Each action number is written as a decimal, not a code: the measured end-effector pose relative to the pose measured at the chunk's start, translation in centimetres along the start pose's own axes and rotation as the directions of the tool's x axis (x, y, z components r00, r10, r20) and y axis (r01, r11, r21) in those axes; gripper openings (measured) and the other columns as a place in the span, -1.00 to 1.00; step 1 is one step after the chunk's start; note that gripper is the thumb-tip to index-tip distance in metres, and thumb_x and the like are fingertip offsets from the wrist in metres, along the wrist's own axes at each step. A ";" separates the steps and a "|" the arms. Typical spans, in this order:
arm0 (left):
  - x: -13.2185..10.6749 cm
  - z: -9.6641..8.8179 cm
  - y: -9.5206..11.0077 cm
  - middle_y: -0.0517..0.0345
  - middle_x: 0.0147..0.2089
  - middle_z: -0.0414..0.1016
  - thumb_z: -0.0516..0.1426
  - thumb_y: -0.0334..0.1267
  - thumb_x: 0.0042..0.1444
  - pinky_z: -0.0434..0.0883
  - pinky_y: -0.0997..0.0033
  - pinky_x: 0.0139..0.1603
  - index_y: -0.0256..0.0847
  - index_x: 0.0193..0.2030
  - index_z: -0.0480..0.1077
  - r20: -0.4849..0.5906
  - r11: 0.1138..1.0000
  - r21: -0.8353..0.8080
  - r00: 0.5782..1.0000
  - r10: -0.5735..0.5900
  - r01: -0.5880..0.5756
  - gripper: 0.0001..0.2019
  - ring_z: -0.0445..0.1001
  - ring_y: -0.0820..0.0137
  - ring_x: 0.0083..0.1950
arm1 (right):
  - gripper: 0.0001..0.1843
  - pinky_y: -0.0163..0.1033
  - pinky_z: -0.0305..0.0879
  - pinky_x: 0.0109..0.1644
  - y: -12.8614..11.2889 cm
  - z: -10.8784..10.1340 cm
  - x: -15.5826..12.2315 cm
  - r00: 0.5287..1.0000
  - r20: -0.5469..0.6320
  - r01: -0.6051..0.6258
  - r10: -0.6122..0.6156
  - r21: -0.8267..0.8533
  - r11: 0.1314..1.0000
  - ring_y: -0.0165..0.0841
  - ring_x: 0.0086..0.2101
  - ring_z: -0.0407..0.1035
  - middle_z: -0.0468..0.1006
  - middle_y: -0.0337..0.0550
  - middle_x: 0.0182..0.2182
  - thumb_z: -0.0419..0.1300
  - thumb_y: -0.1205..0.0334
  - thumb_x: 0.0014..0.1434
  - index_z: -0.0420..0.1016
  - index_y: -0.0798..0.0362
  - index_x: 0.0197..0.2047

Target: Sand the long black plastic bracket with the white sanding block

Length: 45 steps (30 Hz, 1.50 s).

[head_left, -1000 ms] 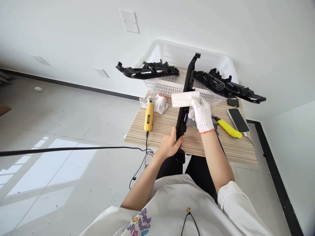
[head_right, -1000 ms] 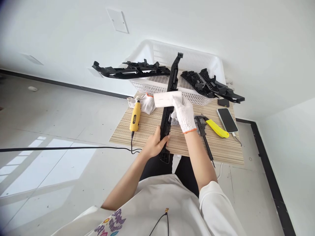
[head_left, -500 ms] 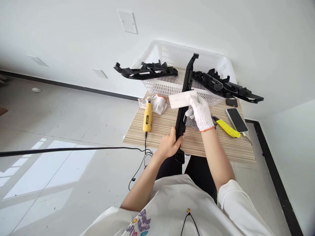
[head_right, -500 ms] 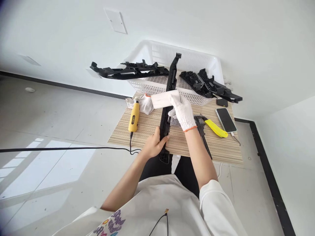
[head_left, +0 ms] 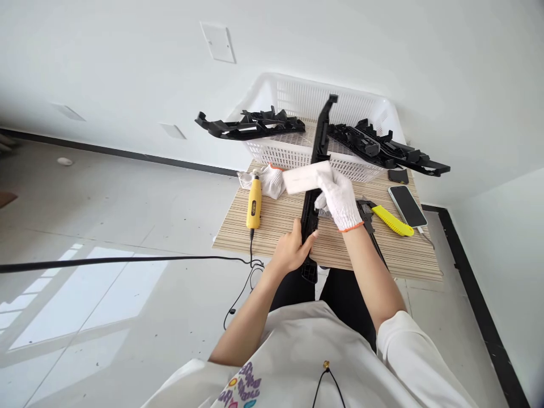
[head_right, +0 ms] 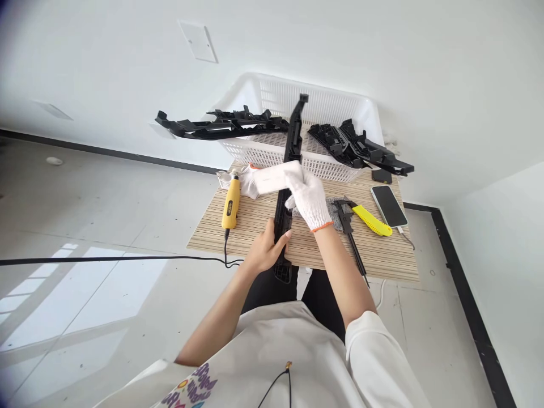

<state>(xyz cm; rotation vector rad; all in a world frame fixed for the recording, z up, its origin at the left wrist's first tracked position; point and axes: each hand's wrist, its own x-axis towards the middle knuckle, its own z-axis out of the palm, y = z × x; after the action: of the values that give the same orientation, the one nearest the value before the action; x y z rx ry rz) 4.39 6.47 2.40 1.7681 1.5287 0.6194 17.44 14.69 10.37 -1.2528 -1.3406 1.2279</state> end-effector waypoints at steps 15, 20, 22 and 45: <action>0.0 0.1 0.0 0.10 -0.43 0.55 -0.07 0.11 0.34 0.33 0.29 -0.30 -0.18 0.01 0.13 0.012 1.000 0.010 1.000 -0.012 0.012 -0.62 0.62 0.03 -0.26 | -0.68 -0.47 0.05 -0.74 0.1 -0.8 0.3 0.997 0.076 0.031 -0.031 -0.001 1.000 -0.55 -0.75 0.20 0.45 -0.32 -0.64 0.18 0.01 0.23 0.51 0.09 -0.13; -0.1 -0.1 0.3 0.15 -0.41 0.60 -0.10 0.04 0.37 0.35 0.24 -0.18 -0.19 0.08 0.07 0.086 0.995 -0.097 0.996 0.024 -0.016 -0.65 0.62 0.08 -0.23 | -0.71 -0.46 0.10 -0.73 -0.4 -1.0 0.7 0.985 0.174 0.008 0.002 -0.055 0.998 -0.55 -0.74 0.21 0.47 -0.31 -0.62 0.21 0.06 0.21 0.50 0.11 -0.14; -0.1 -0.2 0.3 0.17 -0.41 0.61 -0.10 0.04 0.37 0.35 0.25 -0.17 -0.17 0.05 0.07 0.098 0.993 -0.116 0.995 0.035 -0.024 -0.67 0.62 0.10 -0.23 | -0.71 -0.46 0.11 -0.72 -0.5 -1.0 0.7 0.992 0.125 0.006 0.001 -0.059 0.998 -0.55 -0.73 0.22 0.49 -0.29 -0.61 0.18 0.05 0.24 0.50 0.11 -0.13; -0.6 -0.9 0.3 0.24 -0.44 0.60 -0.05 0.07 0.35 0.43 0.22 -0.09 -0.07 -0.13 0.05 0.082 0.945 -0.325 0.995 0.055 -0.025 -0.73 0.64 0.14 -0.18 | -0.66 -0.48 0.04 -0.77 -0.4 -0.8 1.3 0.995 0.084 -0.054 0.057 -0.047 0.997 -0.49 -0.75 0.28 0.43 -0.30 -0.71 0.24 -0.07 0.19 0.48 0.07 -0.23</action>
<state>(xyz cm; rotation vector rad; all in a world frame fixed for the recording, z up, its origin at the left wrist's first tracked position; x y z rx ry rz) 3.82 6.08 3.28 1.5562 1.2518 0.7544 18.14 16.06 10.84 -1.2890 -1.4092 1.3094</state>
